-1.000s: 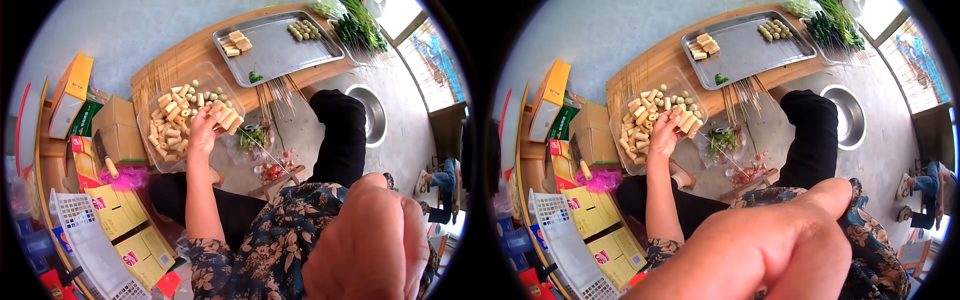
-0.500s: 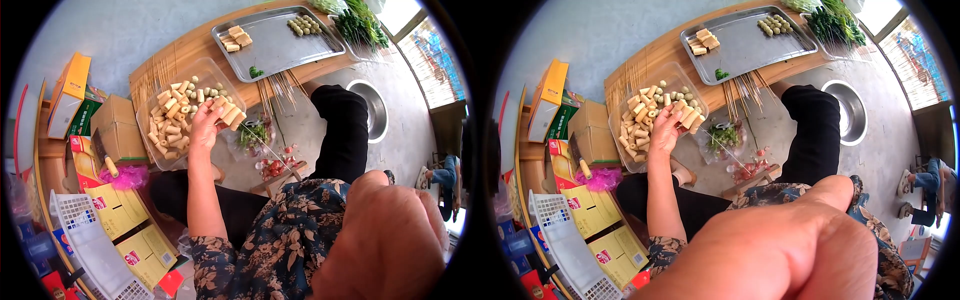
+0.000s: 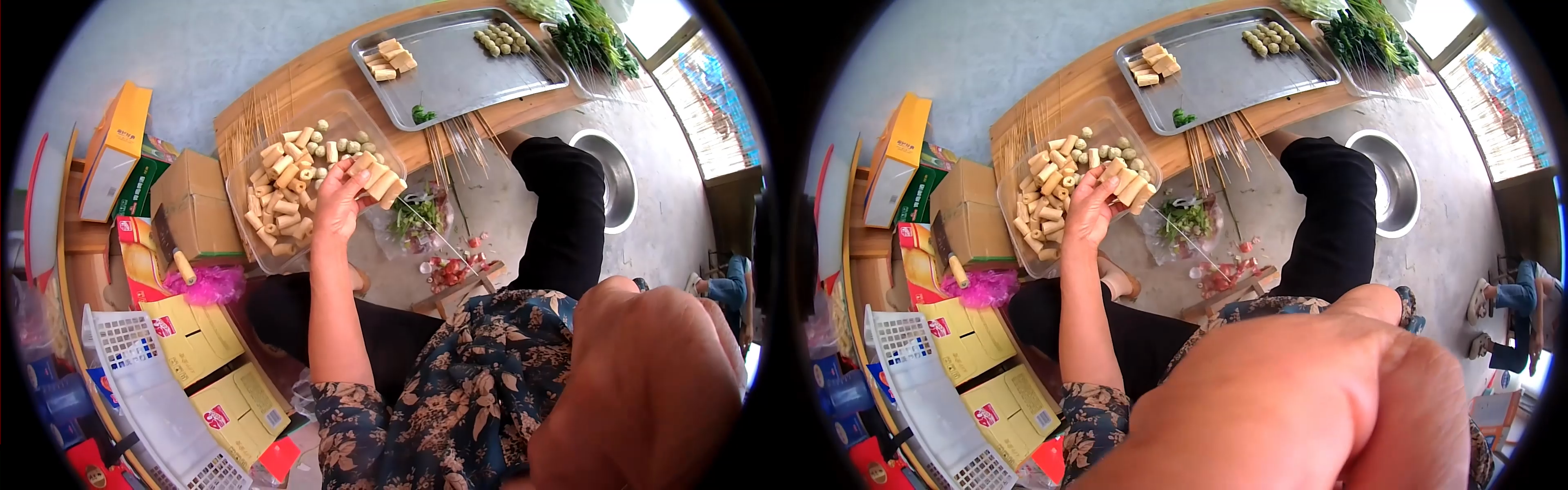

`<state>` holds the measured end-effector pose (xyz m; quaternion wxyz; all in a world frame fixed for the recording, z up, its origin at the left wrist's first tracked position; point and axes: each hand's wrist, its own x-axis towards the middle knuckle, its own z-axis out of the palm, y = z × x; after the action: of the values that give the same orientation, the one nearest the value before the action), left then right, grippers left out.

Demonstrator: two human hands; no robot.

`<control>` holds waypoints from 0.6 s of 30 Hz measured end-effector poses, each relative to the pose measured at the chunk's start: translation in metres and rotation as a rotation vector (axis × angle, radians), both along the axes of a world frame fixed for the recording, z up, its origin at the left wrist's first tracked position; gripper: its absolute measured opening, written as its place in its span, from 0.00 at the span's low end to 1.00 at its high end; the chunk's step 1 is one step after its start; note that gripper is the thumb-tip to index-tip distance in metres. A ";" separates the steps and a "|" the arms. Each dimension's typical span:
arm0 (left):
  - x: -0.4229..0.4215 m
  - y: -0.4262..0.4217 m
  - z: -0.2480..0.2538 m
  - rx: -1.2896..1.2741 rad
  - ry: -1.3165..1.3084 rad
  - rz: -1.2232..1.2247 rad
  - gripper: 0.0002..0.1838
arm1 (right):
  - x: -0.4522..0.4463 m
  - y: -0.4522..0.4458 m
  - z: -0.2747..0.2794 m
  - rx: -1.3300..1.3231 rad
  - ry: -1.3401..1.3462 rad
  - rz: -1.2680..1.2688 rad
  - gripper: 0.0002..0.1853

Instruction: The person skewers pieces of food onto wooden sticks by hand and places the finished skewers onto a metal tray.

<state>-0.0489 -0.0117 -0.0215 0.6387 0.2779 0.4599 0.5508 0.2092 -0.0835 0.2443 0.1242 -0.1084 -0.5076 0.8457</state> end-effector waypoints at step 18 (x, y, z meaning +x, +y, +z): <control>-0.002 0.001 -0.002 0.006 0.012 0.001 0.19 | 0.000 -0.002 0.002 0.001 0.000 0.004 0.12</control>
<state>-0.0505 -0.0107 -0.0239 0.6348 0.2830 0.4623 0.5506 0.2088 -0.0853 0.2465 0.1224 -0.1073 -0.5082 0.8457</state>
